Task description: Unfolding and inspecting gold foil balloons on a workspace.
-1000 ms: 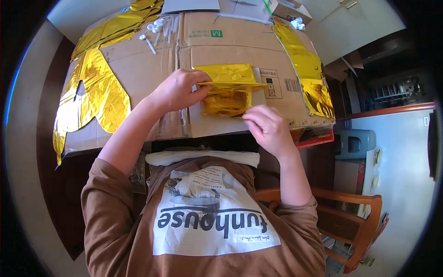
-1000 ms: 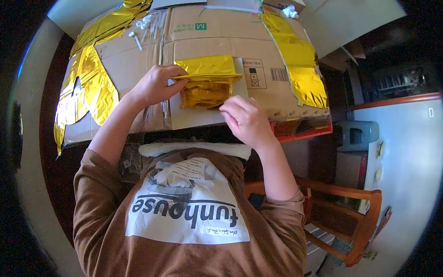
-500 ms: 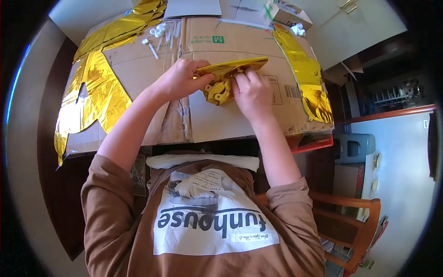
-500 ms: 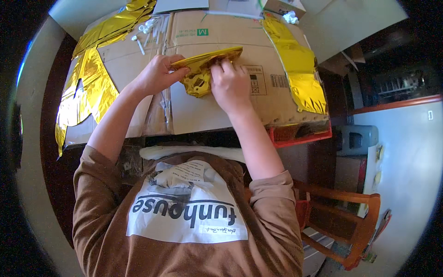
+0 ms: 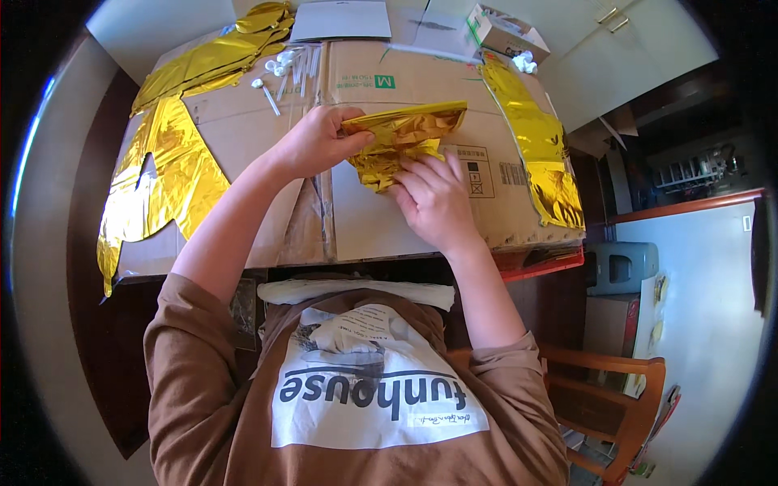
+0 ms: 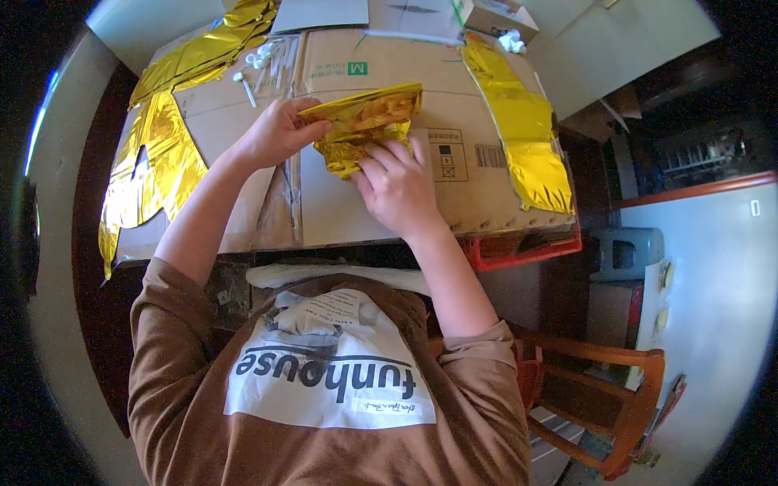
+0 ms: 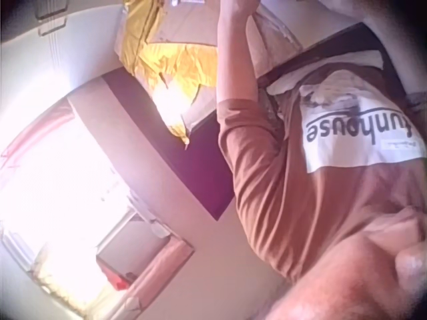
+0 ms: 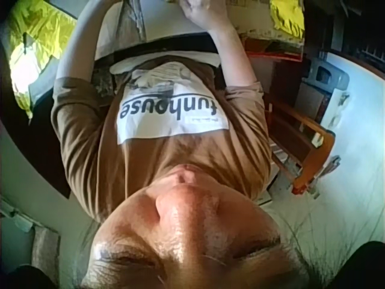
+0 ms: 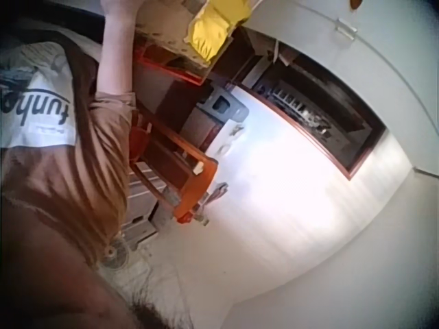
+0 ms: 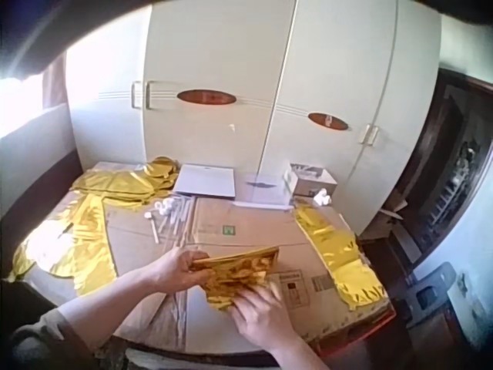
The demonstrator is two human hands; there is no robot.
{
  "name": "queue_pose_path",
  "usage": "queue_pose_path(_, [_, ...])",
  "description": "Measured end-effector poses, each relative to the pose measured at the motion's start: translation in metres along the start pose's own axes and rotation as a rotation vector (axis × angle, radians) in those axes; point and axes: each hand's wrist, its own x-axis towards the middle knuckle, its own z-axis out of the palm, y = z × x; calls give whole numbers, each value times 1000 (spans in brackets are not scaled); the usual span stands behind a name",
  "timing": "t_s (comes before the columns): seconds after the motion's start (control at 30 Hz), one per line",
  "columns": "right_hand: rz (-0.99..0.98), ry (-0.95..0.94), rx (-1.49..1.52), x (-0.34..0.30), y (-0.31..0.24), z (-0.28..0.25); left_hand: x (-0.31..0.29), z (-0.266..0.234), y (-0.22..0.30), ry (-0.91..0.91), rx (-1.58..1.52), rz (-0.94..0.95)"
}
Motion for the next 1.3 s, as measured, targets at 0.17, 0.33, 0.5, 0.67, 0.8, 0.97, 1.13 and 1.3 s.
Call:
queue_pose_path(0.17, [40, -70, -83, -5, -1, 17, 2, -2, 8, 8, 157, -21])
queue_pose_path(0.33, [88, 4, -33, -10, -24, -10, -9, 8, -2, 56, 333, 363])
queue_pose_path(0.5, [200, -3, 289, -20, -31, -75, -18, 23, -23, 63, 580, 741])
queue_pose_path(0.67, [325, 7, 281, 13, 40, -66, -29, 23, -14, -50, 600, 676])
queue_pose_path(0.8, [294, -88, 344, 40, 104, -18, -28, 10, -6, -48, 614, 636])
queue_pose_path(0.97, [393, -391, 325, 71, 121, -6, -9, 10, -9, 84, 490, 285])
queue_pose_path(1.13, [273, -205, 29, 60, 68, -38, 36, 18, -14, 85, 518, 123])
queue_pose_path(1.3, [827, -214, 649, -37, -21, -62, 77, 26, -10, -93, 588, 114])
